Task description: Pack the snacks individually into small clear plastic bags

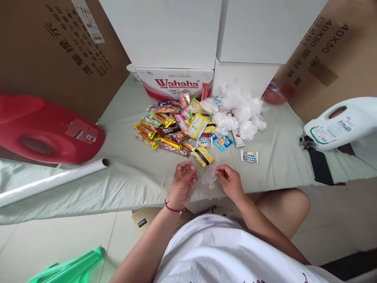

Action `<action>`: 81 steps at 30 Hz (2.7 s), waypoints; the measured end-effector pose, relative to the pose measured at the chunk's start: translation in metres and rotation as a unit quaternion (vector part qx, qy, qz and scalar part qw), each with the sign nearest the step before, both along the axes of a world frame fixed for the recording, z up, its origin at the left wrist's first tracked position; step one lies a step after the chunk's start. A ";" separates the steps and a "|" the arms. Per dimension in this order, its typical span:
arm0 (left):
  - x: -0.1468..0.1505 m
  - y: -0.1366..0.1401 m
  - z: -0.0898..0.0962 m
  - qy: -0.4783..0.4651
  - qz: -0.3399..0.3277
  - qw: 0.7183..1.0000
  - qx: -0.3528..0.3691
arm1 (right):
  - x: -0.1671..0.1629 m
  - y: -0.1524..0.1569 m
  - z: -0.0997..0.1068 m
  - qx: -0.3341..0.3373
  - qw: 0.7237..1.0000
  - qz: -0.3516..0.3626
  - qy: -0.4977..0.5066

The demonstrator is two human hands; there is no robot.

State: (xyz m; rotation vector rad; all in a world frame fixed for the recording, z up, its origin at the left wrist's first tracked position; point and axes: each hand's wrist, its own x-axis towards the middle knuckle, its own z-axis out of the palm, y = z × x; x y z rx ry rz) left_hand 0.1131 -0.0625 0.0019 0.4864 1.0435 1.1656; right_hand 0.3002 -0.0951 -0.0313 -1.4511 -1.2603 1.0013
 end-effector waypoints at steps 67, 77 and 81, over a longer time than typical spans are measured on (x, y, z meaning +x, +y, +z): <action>-0.001 -0.009 -0.007 0.401 0.058 0.874 0.269 | 0.068 -0.010 0.057 0.064 0.986 -0.096 -0.116; -0.005 -0.028 -0.002 0.254 -0.046 0.910 0.323 | -0.001 0.026 0.053 0.225 0.951 0.140 -0.160; 0.002 -0.015 -0.002 0.126 0.015 0.988 0.088 | 0.004 0.020 0.046 0.228 0.947 0.151 -0.168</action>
